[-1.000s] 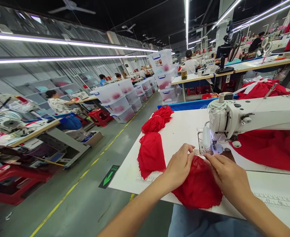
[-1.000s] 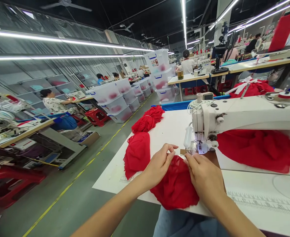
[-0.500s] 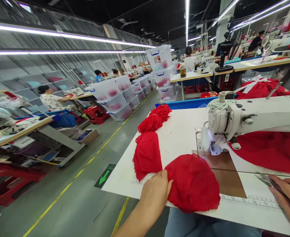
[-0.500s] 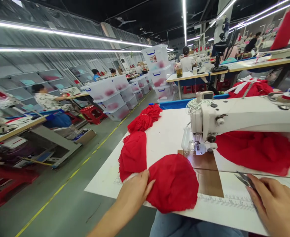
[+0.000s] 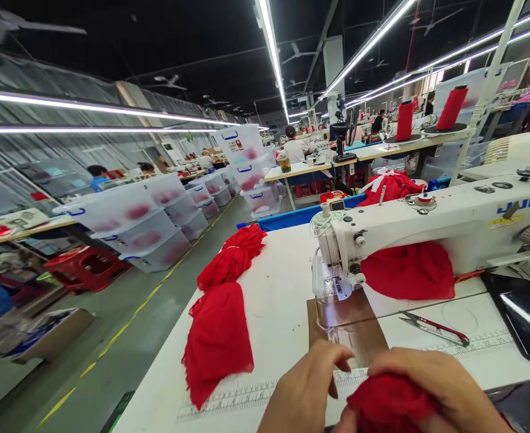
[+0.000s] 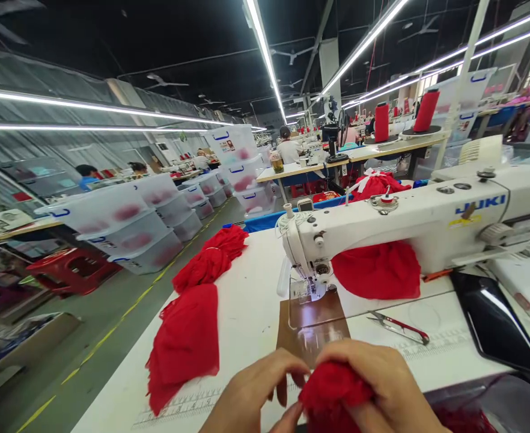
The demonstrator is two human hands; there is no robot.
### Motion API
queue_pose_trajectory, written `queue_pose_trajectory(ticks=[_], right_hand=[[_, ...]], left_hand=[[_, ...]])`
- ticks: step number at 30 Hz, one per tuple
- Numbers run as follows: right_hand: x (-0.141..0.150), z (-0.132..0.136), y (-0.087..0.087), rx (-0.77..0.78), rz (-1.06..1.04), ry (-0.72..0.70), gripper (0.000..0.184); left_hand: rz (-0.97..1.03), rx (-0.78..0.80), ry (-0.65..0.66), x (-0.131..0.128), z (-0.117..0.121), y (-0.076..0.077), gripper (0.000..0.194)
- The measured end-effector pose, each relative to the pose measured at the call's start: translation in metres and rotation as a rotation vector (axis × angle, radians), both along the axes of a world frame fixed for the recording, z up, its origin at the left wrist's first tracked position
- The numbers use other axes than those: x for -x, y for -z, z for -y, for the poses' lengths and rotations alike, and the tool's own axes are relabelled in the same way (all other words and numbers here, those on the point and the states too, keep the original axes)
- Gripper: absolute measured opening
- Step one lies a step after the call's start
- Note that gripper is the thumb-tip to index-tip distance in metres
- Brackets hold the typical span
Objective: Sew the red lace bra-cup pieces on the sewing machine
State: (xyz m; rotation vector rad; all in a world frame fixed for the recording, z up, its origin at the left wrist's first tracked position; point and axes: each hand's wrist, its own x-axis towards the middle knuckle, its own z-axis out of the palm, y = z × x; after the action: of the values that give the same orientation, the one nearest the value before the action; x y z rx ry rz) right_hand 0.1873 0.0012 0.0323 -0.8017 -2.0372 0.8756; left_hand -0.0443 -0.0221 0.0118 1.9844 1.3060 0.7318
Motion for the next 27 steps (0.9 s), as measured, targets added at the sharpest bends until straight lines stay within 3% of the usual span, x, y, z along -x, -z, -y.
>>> queue_pose_trajectory(ticks=[2,4,6,9,12,14,19,21,24,27], right_hand=[[-0.009,-0.002,-0.003,0.065,-0.065,0.117,0.024],[-0.014,-0.001,-0.004,0.099,-0.111,0.165,0.026],[-0.016,0.001,-0.004,0.088,-0.13,0.177,0.025],[-0.022,0.001,-0.003,0.026,-0.148,0.205,0.024],[-0.037,-0.009,0.002,-0.085,-0.153,0.3,0.018],[-0.052,-0.018,0.009,-0.079,-0.138,0.342,0.014],[-0.091,-0.029,0.031,0.401,-0.045,0.231,0.019],[-0.102,-0.03,0.035,0.453,-0.015,0.194,0.015],[-0.109,-0.037,0.033,0.411,0.011,0.143,0.025],[-0.106,-0.058,0.026,0.391,-0.018,0.227,0.051]], left_hand=[[0.051,0.109,0.065,-0.011,-0.012,0.0,0.026],[0.146,0.272,0.11,-0.024,-0.02,0.004,0.04],[0.217,0.33,0.1,-0.035,-0.024,0.008,0.049],[0.246,0.324,0.054,-0.042,-0.026,0.013,0.022],[0.371,0.525,0.022,-0.04,-0.032,0.016,0.038],[0.437,0.666,0.032,-0.037,-0.038,0.016,0.05],[0.328,0.809,0.006,-0.036,-0.05,0.013,0.047],[0.346,0.849,0.029,-0.041,-0.052,0.008,0.047],[0.519,0.78,0.051,-0.058,-0.054,-0.001,0.041],[0.45,0.297,0.034,-0.083,-0.061,-0.011,0.022]])
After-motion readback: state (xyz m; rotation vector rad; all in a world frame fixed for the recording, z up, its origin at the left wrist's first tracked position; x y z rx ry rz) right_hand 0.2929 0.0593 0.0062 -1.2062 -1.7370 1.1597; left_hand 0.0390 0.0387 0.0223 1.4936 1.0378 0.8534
